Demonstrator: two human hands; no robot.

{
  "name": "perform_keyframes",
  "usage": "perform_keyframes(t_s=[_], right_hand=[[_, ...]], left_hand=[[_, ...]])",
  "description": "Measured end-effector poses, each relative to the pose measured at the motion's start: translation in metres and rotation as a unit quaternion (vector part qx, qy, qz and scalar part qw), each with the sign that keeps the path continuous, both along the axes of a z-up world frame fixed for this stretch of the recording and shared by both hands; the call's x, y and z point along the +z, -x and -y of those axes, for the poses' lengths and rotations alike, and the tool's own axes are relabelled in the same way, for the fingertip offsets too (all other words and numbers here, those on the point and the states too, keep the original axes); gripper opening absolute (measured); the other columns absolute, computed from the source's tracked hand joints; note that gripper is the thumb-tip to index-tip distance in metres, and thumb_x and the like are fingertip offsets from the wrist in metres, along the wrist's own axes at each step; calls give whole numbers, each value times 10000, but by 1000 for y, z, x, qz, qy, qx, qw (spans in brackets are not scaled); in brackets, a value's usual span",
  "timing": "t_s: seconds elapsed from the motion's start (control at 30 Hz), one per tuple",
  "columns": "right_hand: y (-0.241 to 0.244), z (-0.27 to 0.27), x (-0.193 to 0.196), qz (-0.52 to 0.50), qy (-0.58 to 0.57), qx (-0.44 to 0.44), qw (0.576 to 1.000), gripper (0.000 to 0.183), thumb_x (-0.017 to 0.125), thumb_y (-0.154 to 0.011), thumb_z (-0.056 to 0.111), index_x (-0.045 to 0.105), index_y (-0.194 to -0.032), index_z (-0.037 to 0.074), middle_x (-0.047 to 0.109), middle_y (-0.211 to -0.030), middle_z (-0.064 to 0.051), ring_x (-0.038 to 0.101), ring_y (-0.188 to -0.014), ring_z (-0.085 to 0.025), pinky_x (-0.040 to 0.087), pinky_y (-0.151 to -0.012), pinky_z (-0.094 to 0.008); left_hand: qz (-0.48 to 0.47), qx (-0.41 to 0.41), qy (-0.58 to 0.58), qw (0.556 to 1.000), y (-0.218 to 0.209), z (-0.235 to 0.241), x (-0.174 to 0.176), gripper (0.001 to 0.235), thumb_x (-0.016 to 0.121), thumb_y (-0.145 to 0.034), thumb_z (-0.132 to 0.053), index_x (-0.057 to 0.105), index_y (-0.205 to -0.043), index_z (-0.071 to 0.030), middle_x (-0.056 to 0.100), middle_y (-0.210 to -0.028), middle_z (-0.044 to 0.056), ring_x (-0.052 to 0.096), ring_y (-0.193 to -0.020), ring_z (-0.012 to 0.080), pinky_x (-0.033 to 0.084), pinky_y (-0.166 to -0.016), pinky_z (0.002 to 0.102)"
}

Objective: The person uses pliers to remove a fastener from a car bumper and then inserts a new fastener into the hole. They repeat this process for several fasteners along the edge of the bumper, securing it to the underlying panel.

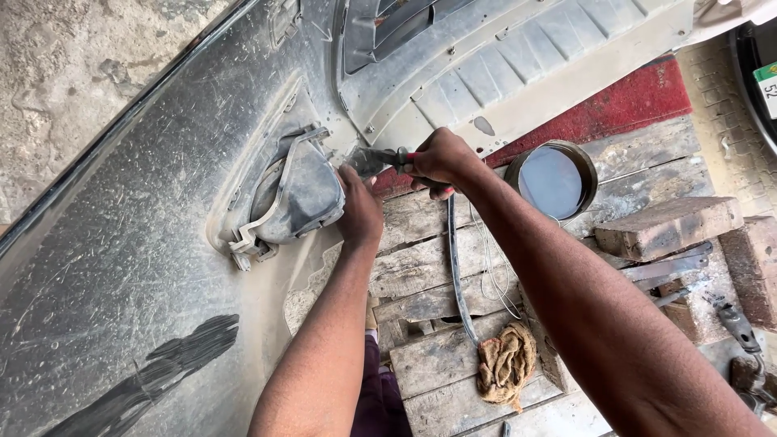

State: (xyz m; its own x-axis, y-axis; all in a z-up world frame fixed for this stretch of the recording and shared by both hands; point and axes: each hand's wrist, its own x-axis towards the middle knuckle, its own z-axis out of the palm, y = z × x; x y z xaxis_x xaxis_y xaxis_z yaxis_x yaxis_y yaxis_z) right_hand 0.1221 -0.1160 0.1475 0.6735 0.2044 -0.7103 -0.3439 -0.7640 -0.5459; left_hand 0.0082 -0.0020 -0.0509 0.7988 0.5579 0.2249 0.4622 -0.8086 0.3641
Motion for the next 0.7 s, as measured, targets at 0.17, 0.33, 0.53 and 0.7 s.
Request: perform_keyframes(t_s=[0.17, 0.33, 0.53, 0.7], right_hand=[[35, 23, 16, 2, -58, -34, 998, 351, 672, -917, 88, 684, -1254, -7, 738, -851, -243, 692, -496, -263, 665, -479, -353], [95, 56, -18, 137, 21, -5, 990, 269, 699, -919, 314, 798, -1137, 191, 733, -722, -142, 746, -771, -375, 574, -823, -487], [135, 74, -31, 231, 82, 50, 968, 442, 630, -940, 364, 671, -1286, 93, 679, -1047, -198, 710, -962, -435, 559, -882, -573], [90, 110, -50, 484, 143, 110, 856, 284, 719, -930, 278, 752, -1102, 54, 663, -929, -179, 675, -933, -392, 582, -773, -497]], left_hand=[[-14, 3, 12, 1000, 9, 6, 29, 490, 770, -868, -326, 535, -1161, -10, 584, -1114, 133, 636, -1101, 323, 470, -1032, 424], [-15, 2, 7, 1000, 9, 6, 66, 496, 779, -865, -329, 525, -1147, -8, 577, -1105, 135, 640, -1087, 328, 479, -1024, 429], [-7, -9, 17, 1000, 8, 3, 69, 399, 737, -896, -314, 507, -1071, -38, 555, -1053, 119, 633, -1044, 345, 484, -1001, 440], [-8, -7, 10, 1000, 11, 6, 86, 392, 741, -897, -311, 499, -1055, -46, 551, -1066, 121, 630, -1049, 345, 486, -1000, 439]])
